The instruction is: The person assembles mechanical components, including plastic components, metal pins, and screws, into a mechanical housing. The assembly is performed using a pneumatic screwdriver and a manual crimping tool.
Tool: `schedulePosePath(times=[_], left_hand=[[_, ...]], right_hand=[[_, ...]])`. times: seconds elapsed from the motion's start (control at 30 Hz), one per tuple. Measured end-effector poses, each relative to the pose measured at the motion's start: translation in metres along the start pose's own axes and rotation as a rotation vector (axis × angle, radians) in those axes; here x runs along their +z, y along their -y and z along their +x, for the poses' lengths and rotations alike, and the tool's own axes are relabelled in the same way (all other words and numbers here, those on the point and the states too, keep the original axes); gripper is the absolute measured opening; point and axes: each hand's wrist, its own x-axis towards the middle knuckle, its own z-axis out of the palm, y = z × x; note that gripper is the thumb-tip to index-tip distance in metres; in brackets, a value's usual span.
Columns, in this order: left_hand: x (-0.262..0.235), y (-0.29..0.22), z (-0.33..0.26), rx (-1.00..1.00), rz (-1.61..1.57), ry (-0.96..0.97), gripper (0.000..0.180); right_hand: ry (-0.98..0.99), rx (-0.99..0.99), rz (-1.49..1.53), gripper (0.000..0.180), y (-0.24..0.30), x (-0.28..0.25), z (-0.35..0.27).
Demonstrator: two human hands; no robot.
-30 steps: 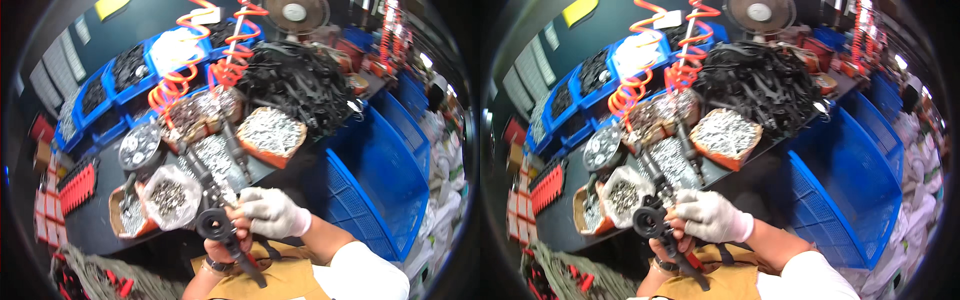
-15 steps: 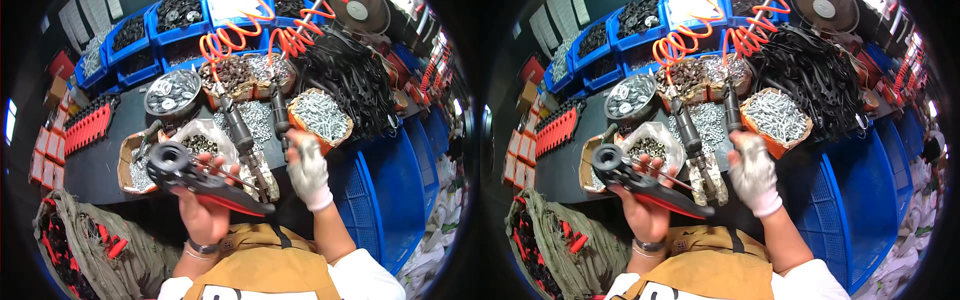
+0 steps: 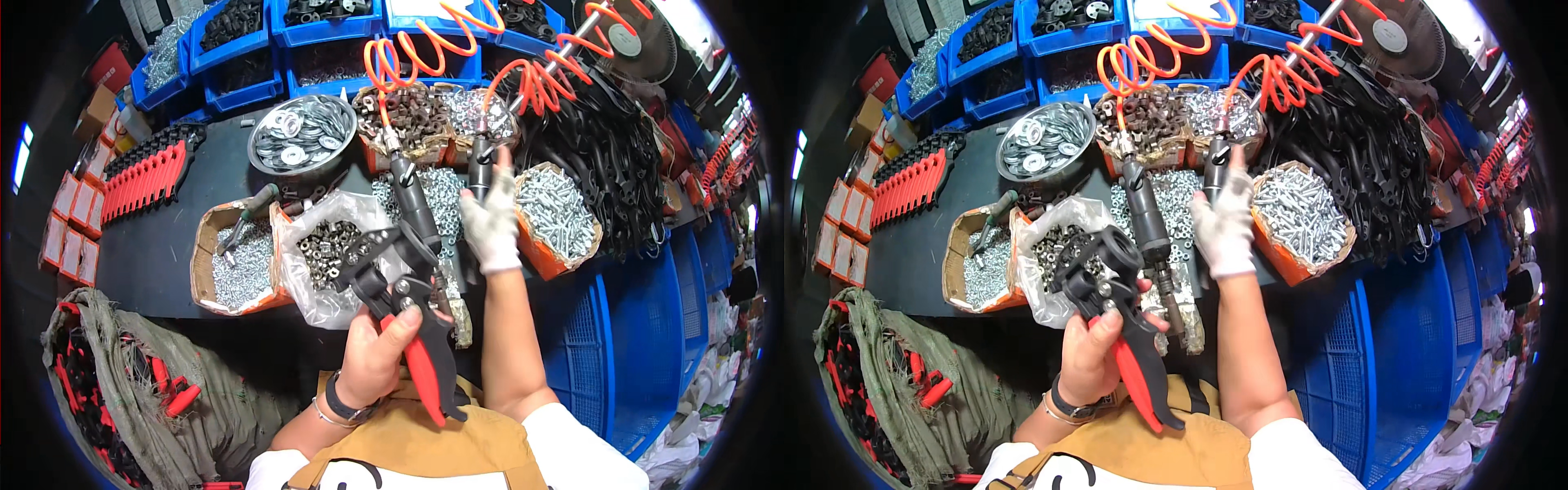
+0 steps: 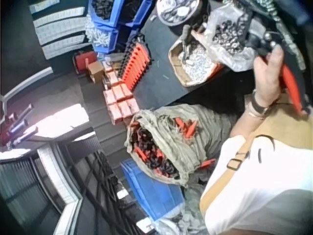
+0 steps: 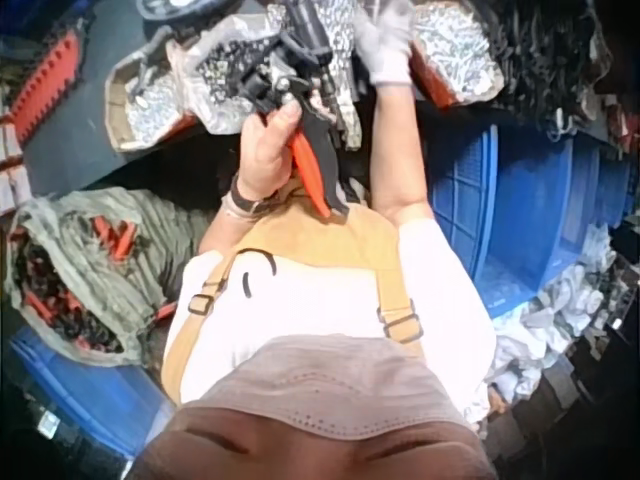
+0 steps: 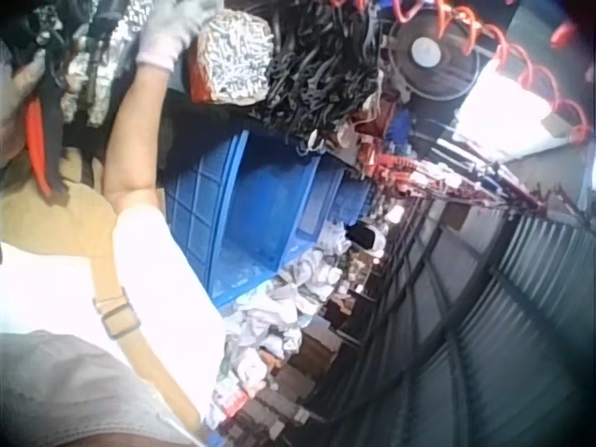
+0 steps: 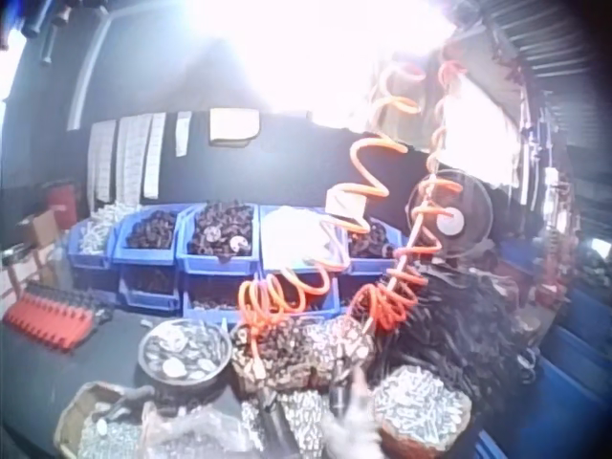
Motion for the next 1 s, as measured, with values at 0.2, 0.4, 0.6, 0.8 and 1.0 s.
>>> schedulePosePath(times=[0.2,0.4,0.6,0.8,1.0], left_hand=[[-0.005,0.006,-0.003,0.022,0.601,-0.043,0.044],[0.017,0.007,0.002,0.273,1.134,0.035,0.035],[0.025,0.014,-0.014,0.194,1.107,0.055,0.042],[0.035,0.021,-0.029,0.166,0.875,0.053,0.04],[0.029,0.021,-0.022,0.192,0.914,0.096,0.037]], right_hand=[[-0.141,-0.086,1.396,0.09,0.067,-0.109,-0.028],[0.296,-0.376,1.651,0.062,0.08,-0.156,-0.039],[0.106,-0.642,1.211,0.063,0.086,-0.159,-0.062],[0.268,-0.672,1.202,0.058,0.081,-0.17,-0.077],[-0.013,-0.694,1.03,0.063,0.092,-0.175,-0.085]])
